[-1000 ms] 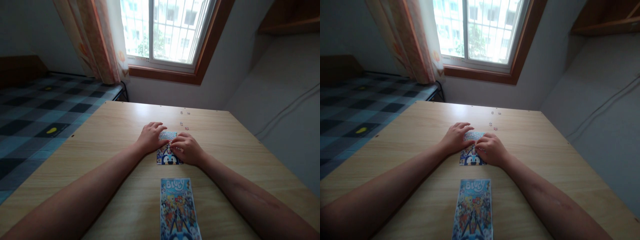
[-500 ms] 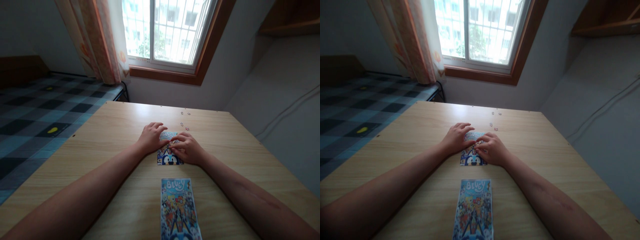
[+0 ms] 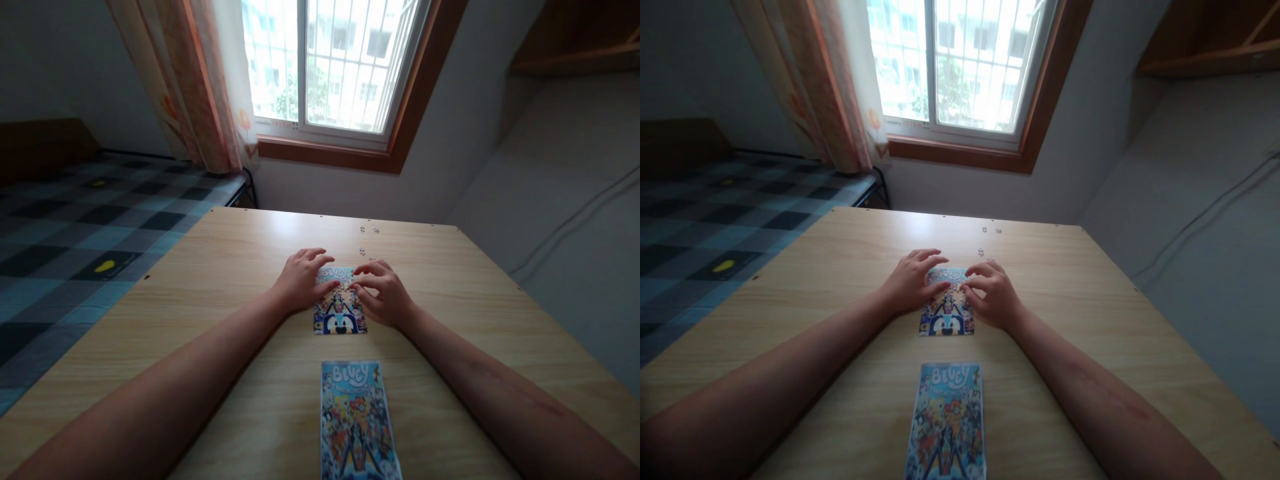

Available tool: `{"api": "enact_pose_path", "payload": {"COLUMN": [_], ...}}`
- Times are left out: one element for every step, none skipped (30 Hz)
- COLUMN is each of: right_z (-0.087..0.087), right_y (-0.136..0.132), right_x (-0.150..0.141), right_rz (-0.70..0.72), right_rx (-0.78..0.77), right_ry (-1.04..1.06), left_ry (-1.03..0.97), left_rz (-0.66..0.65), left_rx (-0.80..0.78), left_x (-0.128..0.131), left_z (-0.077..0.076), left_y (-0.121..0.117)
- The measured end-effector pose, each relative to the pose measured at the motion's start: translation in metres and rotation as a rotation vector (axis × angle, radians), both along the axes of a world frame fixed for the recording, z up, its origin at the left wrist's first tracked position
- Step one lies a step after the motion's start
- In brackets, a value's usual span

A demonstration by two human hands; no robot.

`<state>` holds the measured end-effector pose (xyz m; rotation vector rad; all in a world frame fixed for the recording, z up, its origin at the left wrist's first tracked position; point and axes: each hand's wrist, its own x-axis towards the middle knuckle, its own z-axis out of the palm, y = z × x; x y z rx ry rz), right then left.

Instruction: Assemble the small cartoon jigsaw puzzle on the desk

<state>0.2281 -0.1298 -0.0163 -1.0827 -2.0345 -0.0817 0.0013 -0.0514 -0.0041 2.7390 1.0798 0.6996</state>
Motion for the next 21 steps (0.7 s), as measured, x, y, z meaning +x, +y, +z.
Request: {"api": "enact_pose_path", "payload": {"right_z": [0.0,-0.001,-0.001,-0.001,-0.001,-0.001,-0.001,-0.001,-0.001,-0.001,-0.001,-0.001,-0.001,-0.001,-0.001,-0.001,-0.001,-0.001,-0.001,-0.001,-0.001], "right_y": [0.001,0.002,0.003,0.003,0.004,0.005,0.006,0.006,0.006,0.006,0.006,0.006,0.006,0.007,0.007,0.007,0.008,0.008,0.008,0.008,0.008], "right_x": [0.0,0.001,0.002,0.002,0.003,0.004,0.005,0.006,0.008,0.009,0.01,0.011,0.011,0.012,0.013,0.013,0.013,0.013,0.013,0.013,0.013], "right_rz": [-0.012,-0.027,-0.046,-0.068,-0.092,-0.116,-0.141,-0.161,-0.178,-0.193,-0.208,-0.223,-0.238,-0.252,-0.264,-0.274,-0.281,-0.285,-0.289,-0.291,-0.292], "right_rx": [0.002,0.006,0.009,0.013,0.017,0.022,0.028,0.032,0.035,0.034,0.029,0.024,0.019,0.015,0.012,0.01,0.009,0.011,0.013,0.017,0.02], "right_ry": [0.024,0.048,0.073,0.097,0.122,0.145,0.168,0.189,0.207,0.223,0.235,0.245,0.254,0.262,0.268,0.272,0.274,0.276,0.279,0.282,0.287], "left_ry": [0.009,0.022,0.039,0.058,0.076,0.093,0.109,0.12,0.129,0.134,0.136,0.135,0.136,0.137,0.143,0.15,0.156,0.163,0.17,0.176,0.18], "left_rz": [-0.015,-0.028,-0.038,-0.045,-0.051,-0.055,-0.057,-0.057,-0.056,-0.054,-0.05,-0.049,-0.047,-0.042,-0.038,-0.036,-0.034,-0.032,-0.03,-0.026,-0.023], "left_rx": [-0.002,-0.002,-0.001,0.0,0.001,0.0,-0.005,-0.012,-0.022,-0.032,-0.041,-0.047,-0.054,-0.066,-0.086,-0.109,-0.13,-0.15,-0.167,-0.18,-0.188], "left_x": [0.0,0.0,0.0,0.0,0.0,0.0,0.0,0.001,0.001,0.002,0.003,0.003,0.004,0.005,0.006,0.007,0.008,0.008,0.008,0.009,0.009], "left_z": [0.0,0.0,0.0,0.0,-0.001,-0.001,-0.001,-0.002,-0.002,-0.003,-0.003,-0.004,-0.004,-0.005,-0.006,-0.007,-0.007,-0.007,-0.007,-0.007,-0.007], "left_y": [-0.001,-0.001,-0.002,-0.002,-0.002,-0.002,-0.002,-0.002,-0.001,-0.001,0.0,0.001,0.002,0.003,0.005,0.006,0.007,0.008,0.009,0.01,0.01]}}
